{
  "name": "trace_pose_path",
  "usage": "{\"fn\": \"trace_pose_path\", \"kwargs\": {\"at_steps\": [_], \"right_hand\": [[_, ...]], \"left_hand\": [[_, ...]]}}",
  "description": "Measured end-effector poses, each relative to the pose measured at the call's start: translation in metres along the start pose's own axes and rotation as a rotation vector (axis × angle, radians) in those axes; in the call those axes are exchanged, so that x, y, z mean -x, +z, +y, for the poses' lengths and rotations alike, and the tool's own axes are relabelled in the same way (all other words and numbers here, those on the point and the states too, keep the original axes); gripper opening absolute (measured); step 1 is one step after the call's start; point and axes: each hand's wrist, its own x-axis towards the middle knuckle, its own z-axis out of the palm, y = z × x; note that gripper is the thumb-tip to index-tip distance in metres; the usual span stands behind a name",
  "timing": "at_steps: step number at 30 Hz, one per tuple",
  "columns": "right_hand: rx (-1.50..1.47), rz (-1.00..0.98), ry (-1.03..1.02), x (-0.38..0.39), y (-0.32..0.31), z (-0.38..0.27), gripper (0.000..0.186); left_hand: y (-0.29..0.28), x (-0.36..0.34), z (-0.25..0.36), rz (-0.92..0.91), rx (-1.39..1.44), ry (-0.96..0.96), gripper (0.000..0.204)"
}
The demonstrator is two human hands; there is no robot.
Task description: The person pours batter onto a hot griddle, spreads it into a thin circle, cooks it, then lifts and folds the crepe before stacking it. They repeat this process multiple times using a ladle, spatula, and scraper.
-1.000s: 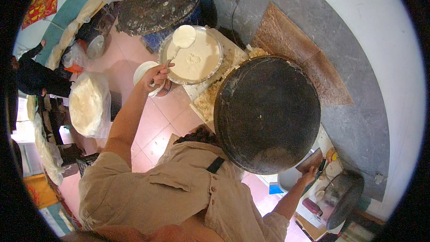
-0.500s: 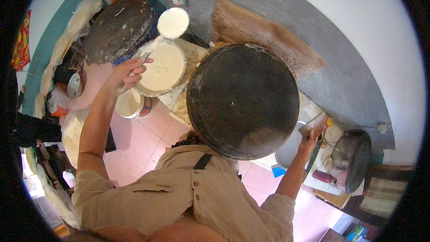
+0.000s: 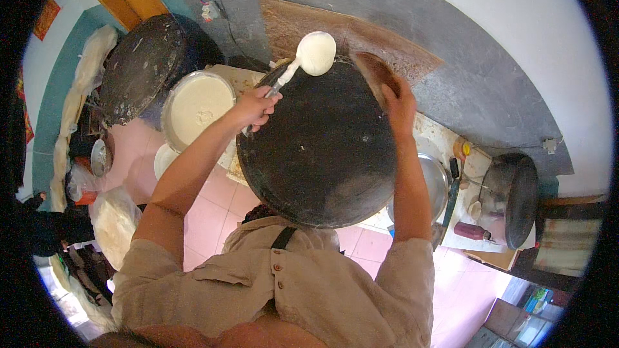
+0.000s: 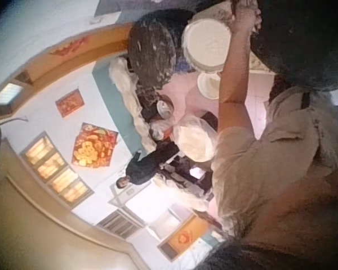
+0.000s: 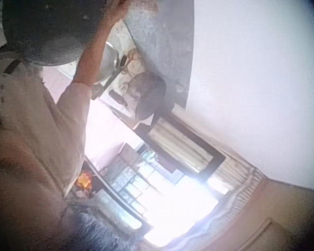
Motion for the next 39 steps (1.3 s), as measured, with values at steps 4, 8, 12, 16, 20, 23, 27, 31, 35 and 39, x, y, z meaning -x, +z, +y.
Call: {"fn": "trace_pose_path", "kwargs": {"at_steps": [4,8,12,16,20,23,27,31,35,39], "right_hand": [[0.265,-0.093,-0.077,-0.029,0.049,-0.021,0.027],[0.329,-0.073,-0.256,-0.051,0.083,0.001,0.027],[0.277,-0.225,-0.371,-0.049,0.097,0.002,0.025],[0.183,-0.268,-0.367,-0.039,0.089,0.000,0.022],[0.235,-0.046,-0.247,-0.045,0.076,0.014,0.024],[0.296,-0.155,-0.321,-0.034,0.084,0.023,0.022],[0.199,-0.105,-0.300,-0.031,0.087,0.007,0.018],[0.252,0.011,-0.212,-0.030,0.082,0.000,0.019],[0.230,-0.242,-0.216,-0.008,0.081,-0.002,0.020],[0.192,-0.279,-0.307,-0.004,0.067,-0.003,0.021]], "left_hand": [[0.016,-0.020,-0.024,0.094,-0.263,0.115,0.016],[0.011,-0.037,-0.053,0.375,-0.773,0.594,0.025],[0.012,-0.027,-0.039,0.340,-0.873,0.369,0.029],[0.001,-0.021,-0.045,0.361,-0.885,0.386,0.029],[0.005,-0.014,-0.045,0.345,-0.826,0.318,0.031],[0.008,-0.009,-0.049,0.326,-0.692,0.361,0.031],[0.004,-0.016,-0.071,0.371,-0.631,0.534,0.027],[0.001,-0.017,-0.077,0.295,-0.507,0.511,0.029],[0.011,-0.001,-0.053,0.049,-0.013,0.210,0.028],[0.013,-0.003,-0.050,-0.046,0.250,0.247,0.031]]}}
